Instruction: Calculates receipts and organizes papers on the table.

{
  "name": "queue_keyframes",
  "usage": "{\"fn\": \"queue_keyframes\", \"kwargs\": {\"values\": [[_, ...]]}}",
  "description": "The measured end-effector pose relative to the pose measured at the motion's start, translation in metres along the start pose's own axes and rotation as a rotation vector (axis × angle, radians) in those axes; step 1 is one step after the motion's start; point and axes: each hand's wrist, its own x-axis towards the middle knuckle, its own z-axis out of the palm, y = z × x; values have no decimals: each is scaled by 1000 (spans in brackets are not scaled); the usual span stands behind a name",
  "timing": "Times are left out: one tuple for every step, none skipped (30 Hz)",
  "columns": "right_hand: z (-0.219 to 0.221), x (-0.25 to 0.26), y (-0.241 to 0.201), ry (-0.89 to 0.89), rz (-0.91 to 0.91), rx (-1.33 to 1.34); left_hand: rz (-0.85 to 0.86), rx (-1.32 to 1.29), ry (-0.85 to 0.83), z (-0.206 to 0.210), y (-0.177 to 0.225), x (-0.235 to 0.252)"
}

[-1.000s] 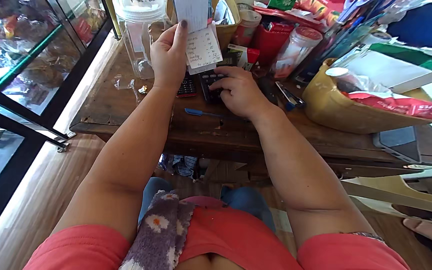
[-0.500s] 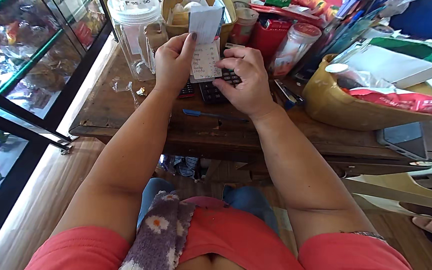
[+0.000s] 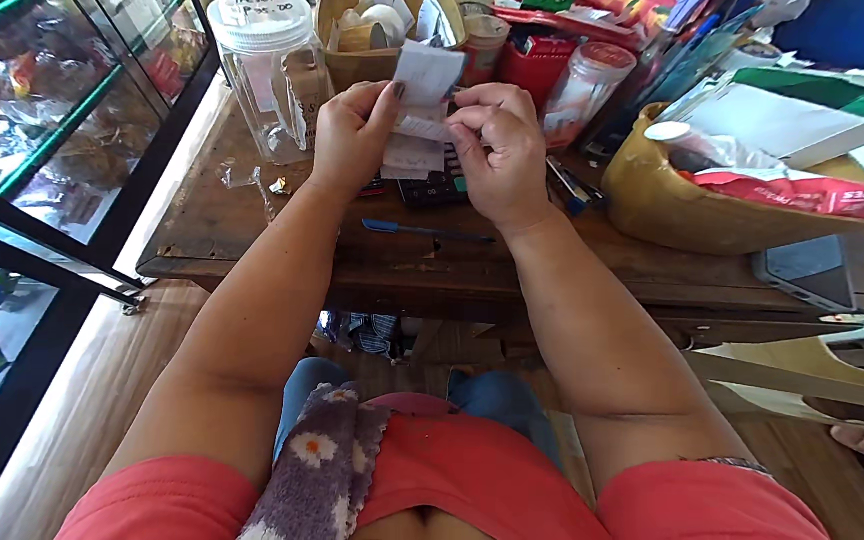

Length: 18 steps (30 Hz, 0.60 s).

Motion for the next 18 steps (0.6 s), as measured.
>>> {"fn": "queue_keyframes", "kwargs": {"values": [[-1, 1, 0, 21, 17, -10, 39, 6, -37, 0, 1, -1], [-1, 1, 0, 43, 44, -23, 79, 3, -73, 0, 1, -2], [-1, 2, 1, 65, 74, -35, 113, -4, -107, -1, 2, -3], [-2, 2, 1, 80, 107, -40, 141, -16, -139, 0, 2, -4], [-3, 3, 2, 89, 138, -46, 164, -36, -163, 0, 2, -5], [-4, 2, 3, 94, 161, -49, 179, -51, -180, 1, 1, -5], [-4, 2, 4, 101, 175, -48, 183, -59, -185, 2, 0, -5], [-3, 2, 4, 109, 185, -44, 180, -50, -178, 3, -1, -4], [-3, 2, 4, 114, 193, -37, 175, -24, -165, 3, -1, -4], [-4, 2, 4, 109, 203, -26, 168, 7, -147, 3, -1, -3], [-6, 2, 5, 90, 217, -11, 158, 34, -121, 3, -1, -3], [-8, 3, 6, 58, 233, 3, 141, 55, -89, 3, -2, -2], [-11, 3, 7, 7, 251, 12, 112, 64, -54, 2, -3, -1], [-15, 3, 9, -72, 270, 8, 75, 63, -17, 2, -3, 0], [-21, 3, 11, -187, 290, -14, 36, 49, 27, 1, -3, 1], [-26, 4, 13, -317, 305, -51, -8, 26, 71, 0, -3, 3], [-30, 5, 15, -435, 322, -83, -57, -12, 112, -1, -2, 5], [-32, 5, 17, -514, 332, -105, -96, -51, 154, -2, -2, 7]]}}
